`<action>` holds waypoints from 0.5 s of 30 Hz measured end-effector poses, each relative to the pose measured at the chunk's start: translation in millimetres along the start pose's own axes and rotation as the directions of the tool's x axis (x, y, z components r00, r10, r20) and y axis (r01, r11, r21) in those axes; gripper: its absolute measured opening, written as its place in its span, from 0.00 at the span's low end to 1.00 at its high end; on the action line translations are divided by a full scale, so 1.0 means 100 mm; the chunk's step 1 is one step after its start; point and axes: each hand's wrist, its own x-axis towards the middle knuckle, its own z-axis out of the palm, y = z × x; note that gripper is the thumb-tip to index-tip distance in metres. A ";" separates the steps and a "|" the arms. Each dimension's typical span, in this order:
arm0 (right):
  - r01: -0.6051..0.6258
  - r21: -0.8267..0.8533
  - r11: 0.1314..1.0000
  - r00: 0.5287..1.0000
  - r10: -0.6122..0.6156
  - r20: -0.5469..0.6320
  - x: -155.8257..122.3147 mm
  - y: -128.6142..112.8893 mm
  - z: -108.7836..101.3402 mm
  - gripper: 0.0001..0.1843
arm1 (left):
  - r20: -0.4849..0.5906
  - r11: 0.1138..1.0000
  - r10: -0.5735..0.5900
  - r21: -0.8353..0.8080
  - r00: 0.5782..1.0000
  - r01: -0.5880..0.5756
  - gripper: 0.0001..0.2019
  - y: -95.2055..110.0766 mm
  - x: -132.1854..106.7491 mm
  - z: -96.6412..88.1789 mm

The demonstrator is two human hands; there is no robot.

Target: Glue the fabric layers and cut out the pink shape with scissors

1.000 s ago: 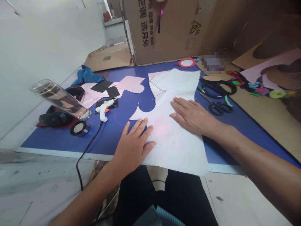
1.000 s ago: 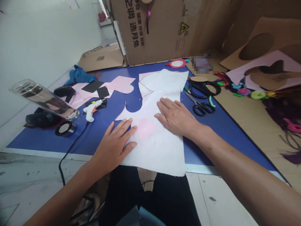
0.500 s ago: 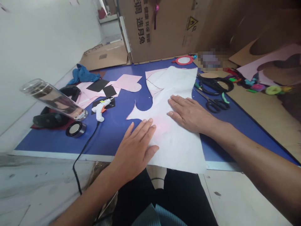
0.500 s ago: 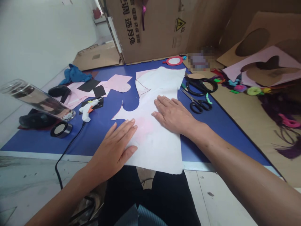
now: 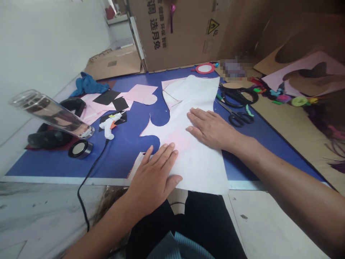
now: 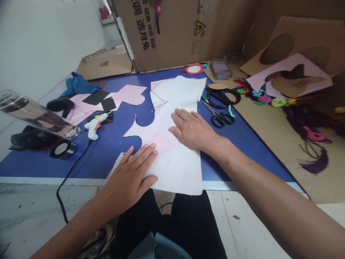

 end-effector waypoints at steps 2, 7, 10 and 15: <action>0.009 -0.009 1.000 1.000 -0.009 -0.007 0.00 0.00 0.00 0.37 | -0.016 1.000 -0.008 0.001 1.000 0.008 0.30 0.03 -0.02 0.00; 0.010 -0.018 1.000 1.000 -0.010 -0.007 0.00 0.00 0.00 0.38 | -0.005 0.999 0.015 -0.028 1.000 -0.015 0.32 0.10 -0.07 0.00; 0.003 -0.008 1.000 1.000 -0.004 -0.006 0.00 -0.01 -0.01 0.38 | -0.006 0.999 0.003 -0.032 1.000 -0.003 0.32 0.13 -0.06 -0.01; -0.003 0.007 1.000 1.000 0.003 -0.007 0.00 -0.02 -0.02 0.37 | -0.030 0.999 -0.009 -0.034 1.000 0.008 0.34 0.19 -0.03 0.03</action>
